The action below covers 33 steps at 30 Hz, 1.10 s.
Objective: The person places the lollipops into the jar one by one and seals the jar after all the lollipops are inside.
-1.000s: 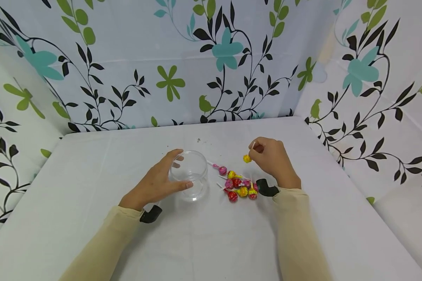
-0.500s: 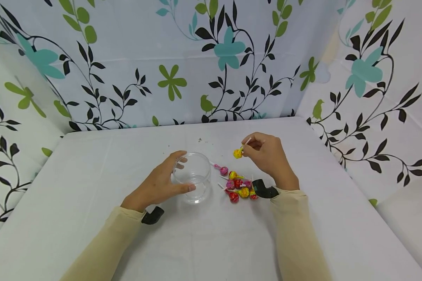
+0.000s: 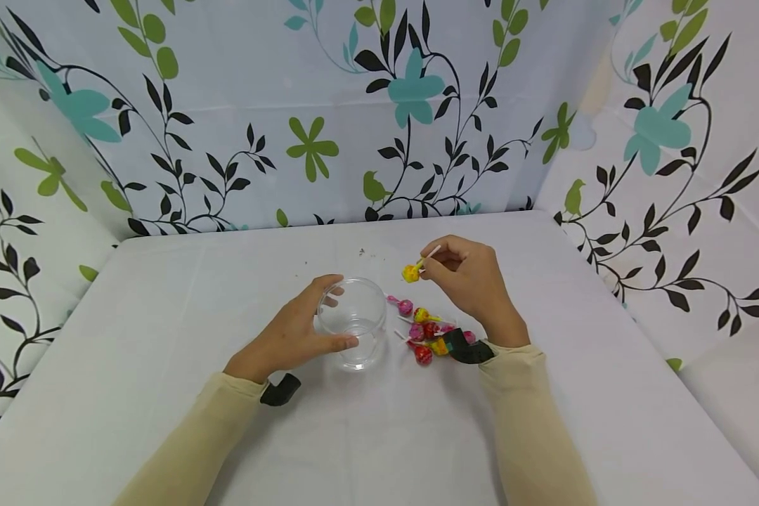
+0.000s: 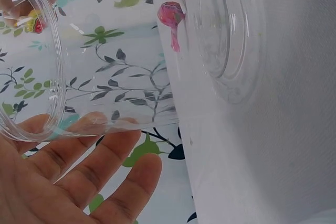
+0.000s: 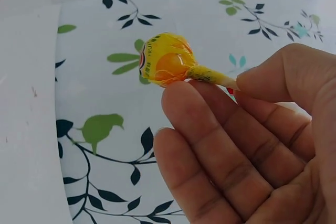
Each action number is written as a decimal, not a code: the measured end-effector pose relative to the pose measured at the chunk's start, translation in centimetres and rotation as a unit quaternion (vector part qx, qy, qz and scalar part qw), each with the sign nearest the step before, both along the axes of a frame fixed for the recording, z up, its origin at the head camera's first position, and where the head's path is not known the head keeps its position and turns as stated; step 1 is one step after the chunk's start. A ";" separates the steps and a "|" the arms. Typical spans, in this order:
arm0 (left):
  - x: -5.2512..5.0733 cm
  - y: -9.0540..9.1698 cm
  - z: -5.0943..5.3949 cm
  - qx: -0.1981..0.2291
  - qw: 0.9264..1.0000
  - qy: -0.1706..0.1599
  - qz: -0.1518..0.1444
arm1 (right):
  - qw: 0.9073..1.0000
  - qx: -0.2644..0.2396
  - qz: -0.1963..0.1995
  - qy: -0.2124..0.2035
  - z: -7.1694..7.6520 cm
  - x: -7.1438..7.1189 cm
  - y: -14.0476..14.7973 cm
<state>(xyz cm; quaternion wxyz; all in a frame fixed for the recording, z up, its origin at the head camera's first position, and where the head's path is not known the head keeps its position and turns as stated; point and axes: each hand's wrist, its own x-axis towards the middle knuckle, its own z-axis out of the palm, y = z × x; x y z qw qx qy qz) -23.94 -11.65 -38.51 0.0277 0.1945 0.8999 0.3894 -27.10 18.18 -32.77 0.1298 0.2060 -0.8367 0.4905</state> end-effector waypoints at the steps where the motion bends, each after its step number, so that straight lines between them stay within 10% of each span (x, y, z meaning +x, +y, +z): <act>1: 0.0 0.0 0.0 0.000 1.000 0.001 -0.001 | 1.000 -0.004 0.002 0.001 0.1 0.1 -0.1; 33: 0.0 0.2 0.2 0.002 1.000 -0.014 0.004 | 0.998 -0.037 0.044 0.004 0.7 1.2 -2.4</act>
